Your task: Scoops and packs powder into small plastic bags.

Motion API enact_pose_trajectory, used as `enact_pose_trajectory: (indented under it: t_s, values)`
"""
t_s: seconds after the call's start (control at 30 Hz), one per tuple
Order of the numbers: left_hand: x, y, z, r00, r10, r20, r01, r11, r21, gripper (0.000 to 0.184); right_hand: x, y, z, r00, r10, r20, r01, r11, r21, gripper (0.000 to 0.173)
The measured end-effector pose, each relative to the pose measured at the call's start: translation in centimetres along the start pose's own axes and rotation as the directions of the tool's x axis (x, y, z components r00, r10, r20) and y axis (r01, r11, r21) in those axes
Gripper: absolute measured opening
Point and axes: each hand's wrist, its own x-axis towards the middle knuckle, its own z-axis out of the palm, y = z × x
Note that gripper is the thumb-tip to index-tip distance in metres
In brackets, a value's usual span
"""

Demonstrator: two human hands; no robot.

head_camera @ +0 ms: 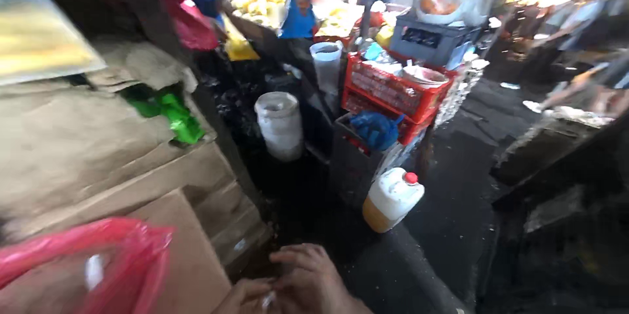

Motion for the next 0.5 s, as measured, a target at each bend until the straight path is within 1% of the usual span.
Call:
enact_pose_trajectory:
  t_s: [0.03, 0.07, 0.1, 0.13, 0.17, 0.2, 0.23, 0.27, 0.3, 0.37, 0.43, 0.5]
  values:
    - [-0.1, 0.2, 0.1, 1.000, 0.003, -0.003, -0.003, 1.000, 0.002, 0.013, 0.1, 0.1, 0.0, 1.000, 0.018, 0.008, -0.019, 0.997, 0.070, 0.015]
    - [-0.1, 0.2, 0.4, 1.000, 0.018, -0.005, -0.019, 0.999, -0.028, 0.014, 0.2, 0.2, -0.1, 0.999, 0.051, 0.017, -0.054, 0.982, 0.183, 0.017]
    - [-0.1, 0.1, 0.7, 0.999, 0.043, -0.012, -0.044, 0.996, -0.077, 0.014, 0.2, 0.1, -0.2, 0.994, 0.103, 0.037, -0.109, 0.936, 0.334, 0.019]
    - [-0.2, -0.1, 0.9, 0.997, 0.067, -0.024, -0.069, 0.991, -0.118, 0.014, 0.3, 0.0, -0.3, 0.985, 0.158, 0.067, -0.170, 0.852, 0.495, 0.019]
    - [-0.2, -0.3, 1.2, 0.995, 0.089, -0.041, -0.094, 0.984, -0.152, 0.012, 0.4, 0.0, -0.3, 0.973, 0.206, 0.107, -0.226, 0.742, 0.631, 0.019]
    - [-0.2, -0.4, 1.4, 0.993, 0.106, -0.054, -0.114, 0.979, -0.171, 0.011, 0.5, 0.0, -0.3, 0.959, 0.238, 0.153, -0.272, 0.628, 0.730, 0.020]
    - [-0.2, -0.4, 1.6, 0.991, 0.116, -0.067, -0.127, 0.975, -0.182, 0.010, 0.4, 0.1, -0.2, 0.950, 0.237, 0.201, -0.302, 0.547, 0.781, 0.025]
    - [-0.1, -0.4, 1.7, 0.989, 0.120, -0.082, -0.134, 0.972, -0.194, 0.011, 0.4, 0.2, -0.2, 0.949, 0.218, 0.230, -0.312, 0.530, 0.789, 0.033]
    - [-0.1, -0.4, 1.7, 0.988, 0.120, -0.094, -0.137, 0.970, -0.201, 0.012, 0.5, 0.2, 0.0, 0.955, 0.193, 0.227, -0.297, 0.554, 0.777, 0.035]
    - [-0.2, -0.5, 1.7, 0.987, 0.127, -0.101, -0.146, 0.966, -0.212, 0.012, 0.6, -0.1, 0.4, 0.969, 0.185, 0.166, -0.246, 0.614, 0.750, 0.030]
    - [-0.4, -0.4, 2.0, 0.986, 0.142, -0.082, -0.156, 0.966, -0.207, 0.012, 0.6, -0.2, 0.2, 0.973, 0.200, 0.113, -0.217, 0.634, 0.742, 0.026]
    - [-0.2, -0.3, 2.3, 0.983, 0.181, -0.031, -0.184, 0.966, -0.183, 0.012, 0.7, 0.1, -0.1, 0.976, 0.208, 0.067, -0.190, 0.653, 0.733, 0.023]
